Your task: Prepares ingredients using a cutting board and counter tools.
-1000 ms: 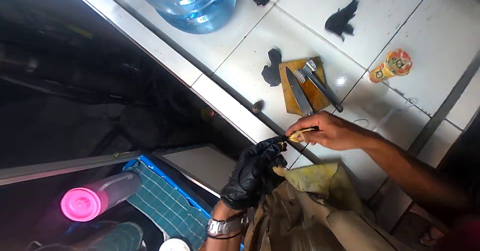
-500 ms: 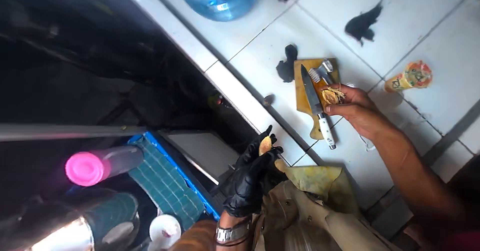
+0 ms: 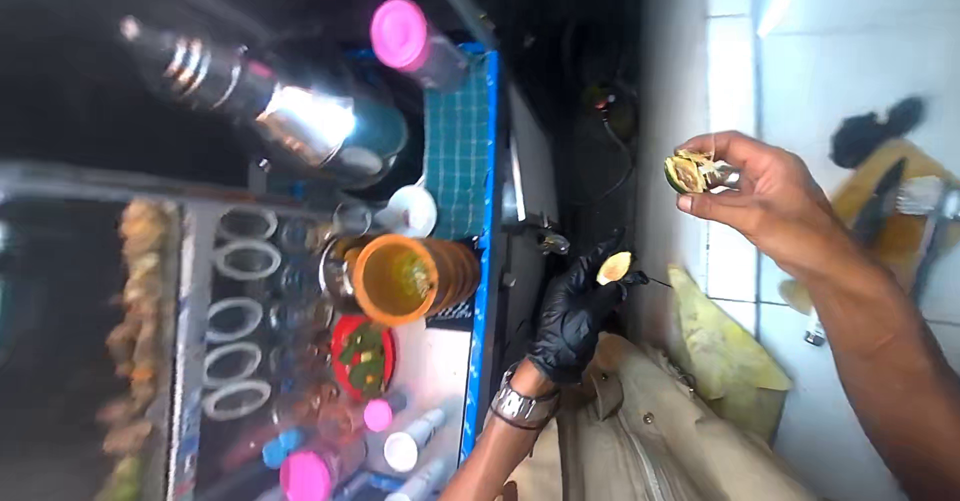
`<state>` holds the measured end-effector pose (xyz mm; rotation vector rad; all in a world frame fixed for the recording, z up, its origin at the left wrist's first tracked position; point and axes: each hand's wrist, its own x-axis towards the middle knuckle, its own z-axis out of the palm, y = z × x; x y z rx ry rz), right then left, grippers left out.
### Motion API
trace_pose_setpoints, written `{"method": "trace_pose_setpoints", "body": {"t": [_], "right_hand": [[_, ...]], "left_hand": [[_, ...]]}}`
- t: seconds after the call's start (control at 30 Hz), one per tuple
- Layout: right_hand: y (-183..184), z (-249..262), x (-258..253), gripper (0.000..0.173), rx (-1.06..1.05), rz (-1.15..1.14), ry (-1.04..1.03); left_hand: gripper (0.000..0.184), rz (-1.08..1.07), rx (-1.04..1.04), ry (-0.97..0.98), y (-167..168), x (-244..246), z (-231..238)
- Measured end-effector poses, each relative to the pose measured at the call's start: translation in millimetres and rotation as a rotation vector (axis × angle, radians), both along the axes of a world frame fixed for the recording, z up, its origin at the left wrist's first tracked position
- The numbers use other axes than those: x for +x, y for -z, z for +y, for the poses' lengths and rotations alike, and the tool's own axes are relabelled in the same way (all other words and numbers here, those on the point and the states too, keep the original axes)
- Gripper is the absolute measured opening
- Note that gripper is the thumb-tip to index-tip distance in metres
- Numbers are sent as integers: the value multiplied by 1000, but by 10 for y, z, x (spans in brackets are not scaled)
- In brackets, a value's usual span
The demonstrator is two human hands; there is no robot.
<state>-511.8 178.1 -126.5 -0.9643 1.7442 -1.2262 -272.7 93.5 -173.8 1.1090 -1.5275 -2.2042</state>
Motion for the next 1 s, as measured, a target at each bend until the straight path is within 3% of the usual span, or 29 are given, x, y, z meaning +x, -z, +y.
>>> {"method": "trace_pose_setpoints", "body": {"t": [0.13, 0.27, 0.4, 0.53, 0.67, 0.77, 1.0], "right_hand": [[-30, -484, 556, 42, 80, 134, -284], [127, -981, 1436, 39, 135, 219, -589], [500, -1373, 2645, 33, 66, 303, -879], [858, -1617, 3967, 32, 32, 285, -1095], [1494, -2045, 5107, 30, 2, 312, -1103], [1931, -2336, 5762, 34, 38, 393, -1055], [2479, -2703, 6641, 46, 20, 458, -1025]], "left_hand": [[42, 21, 80, -118, 193, 465, 83], [37, -51, 99, -205, 442, 1044, 169], [37, -238, 10, -392, 595, 1658, 347], [41, -320, 124, -695, 596, 2133, 493], [40, -244, 224, -921, 728, 2556, 710], [37, -300, 231, -1032, 683, 2760, 939], [38, -296, 288, -1291, 545, 2934, 1312]]}}
